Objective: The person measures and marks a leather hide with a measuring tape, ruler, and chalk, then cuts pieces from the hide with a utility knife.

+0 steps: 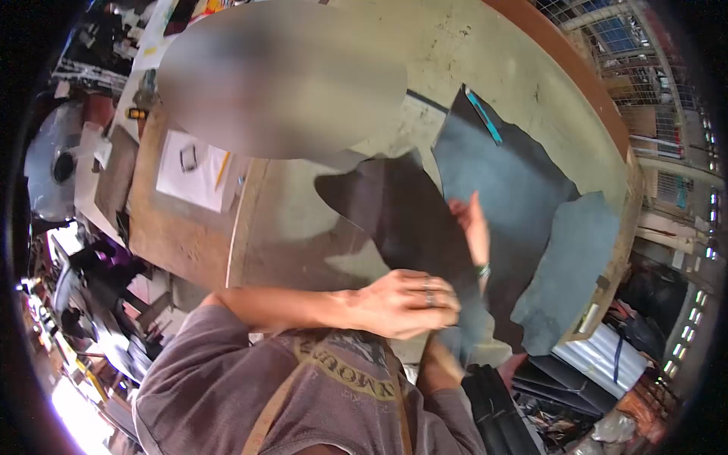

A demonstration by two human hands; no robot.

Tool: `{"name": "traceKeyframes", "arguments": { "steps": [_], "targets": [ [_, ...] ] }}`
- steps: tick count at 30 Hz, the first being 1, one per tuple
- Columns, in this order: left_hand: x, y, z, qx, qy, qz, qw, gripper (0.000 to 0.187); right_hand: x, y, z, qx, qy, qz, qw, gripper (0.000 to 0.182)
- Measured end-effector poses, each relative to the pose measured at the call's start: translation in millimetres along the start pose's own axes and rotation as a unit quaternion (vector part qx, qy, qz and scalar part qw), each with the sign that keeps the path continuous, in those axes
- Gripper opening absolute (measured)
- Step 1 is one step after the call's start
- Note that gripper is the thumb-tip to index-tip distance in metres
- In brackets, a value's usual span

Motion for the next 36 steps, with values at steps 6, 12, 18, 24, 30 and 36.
{"name": "traceKeyframes", "arguments": {
  "steps": [6,12,18,24,30,36],
  "targets": [
    [-23,83,43,0.071,0.009,-0.075,0.995,0.021,-62,162,84,-0.011,0.089,0.070,0.993,0.058],
    [-22,109,110,0.139,0.019,-0.150,0.979,0.013,-73,202,55,0.139,0.094,0.006,0.986,0.036],
    [-26,190,191,0.179,-0.135,0.152,0.963,0.049,-67,244,43,0.231,0.046,-0.054,0.970,0.052],
    [-65,318,223,0.435,0.302,0.337,0.778,0.092,-182,286,97,0.251,0.034,-0.144,0.957,0.058],
    [-56,385,251,0.304,0.546,0.391,0.675,0.070,-305,350,172,0.144,0.052,-0.261,0.953,0.040],
    [33,494,320,0.269,0.432,0.426,0.748,0.045,-449,363,264,0.118,0.086,-0.353,0.924,0.041]
  ]
}}
Point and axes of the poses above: each hand's wrist, its own y-axis away from the middle knuckle, its own x-axis out of the back of the hand, z = x × y, the point moved 3 cm from there along -y, towards the middle knuckle, and after that the axes turned 5 degrees about -z, right-handed, at the moved point
